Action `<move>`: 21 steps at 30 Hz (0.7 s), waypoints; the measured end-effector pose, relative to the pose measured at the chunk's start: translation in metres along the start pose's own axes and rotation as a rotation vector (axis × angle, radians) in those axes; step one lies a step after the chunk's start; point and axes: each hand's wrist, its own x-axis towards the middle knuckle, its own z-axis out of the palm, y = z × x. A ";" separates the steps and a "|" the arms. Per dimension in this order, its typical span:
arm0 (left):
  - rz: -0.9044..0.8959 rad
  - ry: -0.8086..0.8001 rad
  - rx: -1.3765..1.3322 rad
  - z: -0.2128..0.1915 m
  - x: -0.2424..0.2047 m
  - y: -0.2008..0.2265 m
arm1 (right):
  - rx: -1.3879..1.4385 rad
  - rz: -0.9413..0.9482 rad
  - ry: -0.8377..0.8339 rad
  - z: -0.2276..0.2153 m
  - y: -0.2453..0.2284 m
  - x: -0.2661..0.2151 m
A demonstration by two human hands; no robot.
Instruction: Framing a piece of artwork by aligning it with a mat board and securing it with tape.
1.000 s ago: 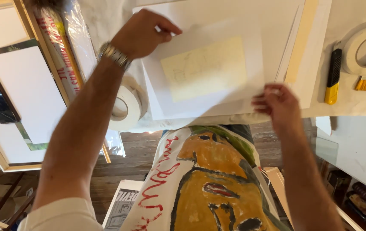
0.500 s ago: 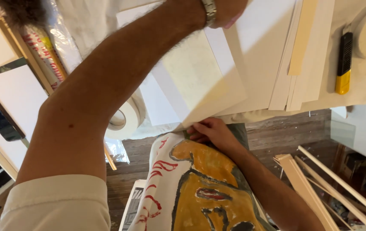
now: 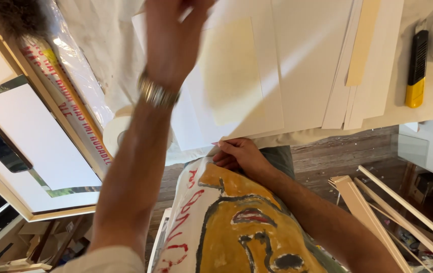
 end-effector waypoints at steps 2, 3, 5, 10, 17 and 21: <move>-0.009 0.078 -0.030 -0.023 -0.053 -0.003 | -0.006 0.014 -0.008 -0.001 -0.001 0.002; -0.145 0.038 0.046 -0.035 -0.081 -0.008 | 0.007 0.032 -0.022 -0.004 0.001 0.006; -0.283 0.003 0.120 -0.047 -0.136 -0.015 | 0.013 0.052 -0.037 -0.007 0.005 0.013; -0.518 -0.099 0.075 -0.041 -0.241 -0.011 | -0.025 0.081 -0.022 -0.017 0.016 0.024; -0.437 -0.182 0.031 -0.018 -0.284 -0.012 | -0.047 0.074 -0.026 -0.021 0.016 0.029; -0.357 -0.182 0.041 -0.013 -0.278 -0.002 | -0.047 0.068 -0.044 -0.019 0.013 0.029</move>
